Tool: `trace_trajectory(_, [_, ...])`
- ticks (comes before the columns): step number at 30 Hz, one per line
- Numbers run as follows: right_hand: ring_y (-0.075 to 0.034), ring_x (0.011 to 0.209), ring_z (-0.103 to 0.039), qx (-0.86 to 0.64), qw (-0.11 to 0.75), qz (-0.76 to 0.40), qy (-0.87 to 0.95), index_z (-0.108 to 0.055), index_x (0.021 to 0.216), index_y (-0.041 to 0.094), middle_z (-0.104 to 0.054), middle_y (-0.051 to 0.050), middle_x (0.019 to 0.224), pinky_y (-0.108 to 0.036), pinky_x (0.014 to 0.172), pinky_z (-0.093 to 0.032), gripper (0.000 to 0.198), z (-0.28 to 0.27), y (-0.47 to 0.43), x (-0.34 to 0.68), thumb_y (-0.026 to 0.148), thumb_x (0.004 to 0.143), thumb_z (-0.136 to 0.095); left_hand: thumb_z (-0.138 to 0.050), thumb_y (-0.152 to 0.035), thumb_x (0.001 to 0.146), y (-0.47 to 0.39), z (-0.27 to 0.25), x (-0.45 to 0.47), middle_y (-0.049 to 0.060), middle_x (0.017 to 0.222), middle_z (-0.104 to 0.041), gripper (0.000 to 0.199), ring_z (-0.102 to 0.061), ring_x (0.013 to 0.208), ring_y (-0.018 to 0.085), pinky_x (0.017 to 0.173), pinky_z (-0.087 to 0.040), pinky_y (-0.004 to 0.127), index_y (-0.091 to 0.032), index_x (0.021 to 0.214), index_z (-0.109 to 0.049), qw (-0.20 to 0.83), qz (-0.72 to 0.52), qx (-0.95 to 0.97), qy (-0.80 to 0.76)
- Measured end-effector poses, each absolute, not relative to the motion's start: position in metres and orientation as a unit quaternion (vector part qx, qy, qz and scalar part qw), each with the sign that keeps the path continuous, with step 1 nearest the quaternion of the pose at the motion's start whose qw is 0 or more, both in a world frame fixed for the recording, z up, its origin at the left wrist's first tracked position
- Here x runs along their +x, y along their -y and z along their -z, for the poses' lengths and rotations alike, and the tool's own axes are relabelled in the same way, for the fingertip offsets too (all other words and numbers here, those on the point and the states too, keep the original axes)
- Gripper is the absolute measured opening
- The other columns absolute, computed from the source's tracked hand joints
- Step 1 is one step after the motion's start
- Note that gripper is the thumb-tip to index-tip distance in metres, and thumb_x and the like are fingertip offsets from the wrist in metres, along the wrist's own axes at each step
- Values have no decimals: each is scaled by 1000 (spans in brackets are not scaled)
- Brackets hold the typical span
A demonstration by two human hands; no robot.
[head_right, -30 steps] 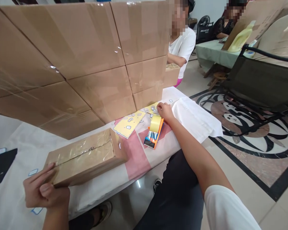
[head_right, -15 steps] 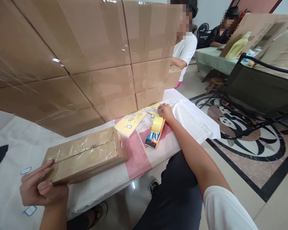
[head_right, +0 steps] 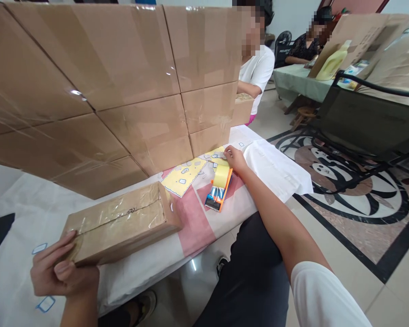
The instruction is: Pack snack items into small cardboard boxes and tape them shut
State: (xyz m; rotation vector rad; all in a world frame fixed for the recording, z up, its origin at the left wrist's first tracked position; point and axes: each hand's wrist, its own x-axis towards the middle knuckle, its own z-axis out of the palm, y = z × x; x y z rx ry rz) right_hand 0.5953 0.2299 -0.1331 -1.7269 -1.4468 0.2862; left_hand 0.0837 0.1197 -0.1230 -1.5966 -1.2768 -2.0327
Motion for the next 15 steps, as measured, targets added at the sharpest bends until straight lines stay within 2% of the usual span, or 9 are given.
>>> trace_trajectory(5, [-22, 88, -61, -671, 436, -94, 593, -61, 83, 21, -67, -8, 100, -35, 80, -50, 15, 133, -232, 596, 35, 84, -56, -46, -43, 85, -121, 126, 81, 11, 82, -73, 30, -69, 75, 26, 76, -55, 48, -19, 71, -57, 121, 692, -548, 454])
trace_trajectory(11, [-21, 81, -61, -668, 442, -87, 593, -63, 91, 20, -68, -5, 84, -35, 78, -49, 18, 134, -232, 598, 31, 89, -49, -50, -33, 81, -120, 126, 79, 12, 84, -74, 20, -70, 77, 27, 75, -53, 46, -18, 72, -60, 120, 703, -564, 416])
trace_trajectory(15, [-20, 82, -61, -656, 434, -70, 614, -71, 92, 20, -70, -7, 96, -35, 81, -50, 20, 132, -230, 598, 32, 86, -56, -50, -35, 88, -118, 121, 84, 11, 85, -73, 24, -70, 82, 27, 78, -51, 45, -17, 76, -61, 120, 699, -576, 406])
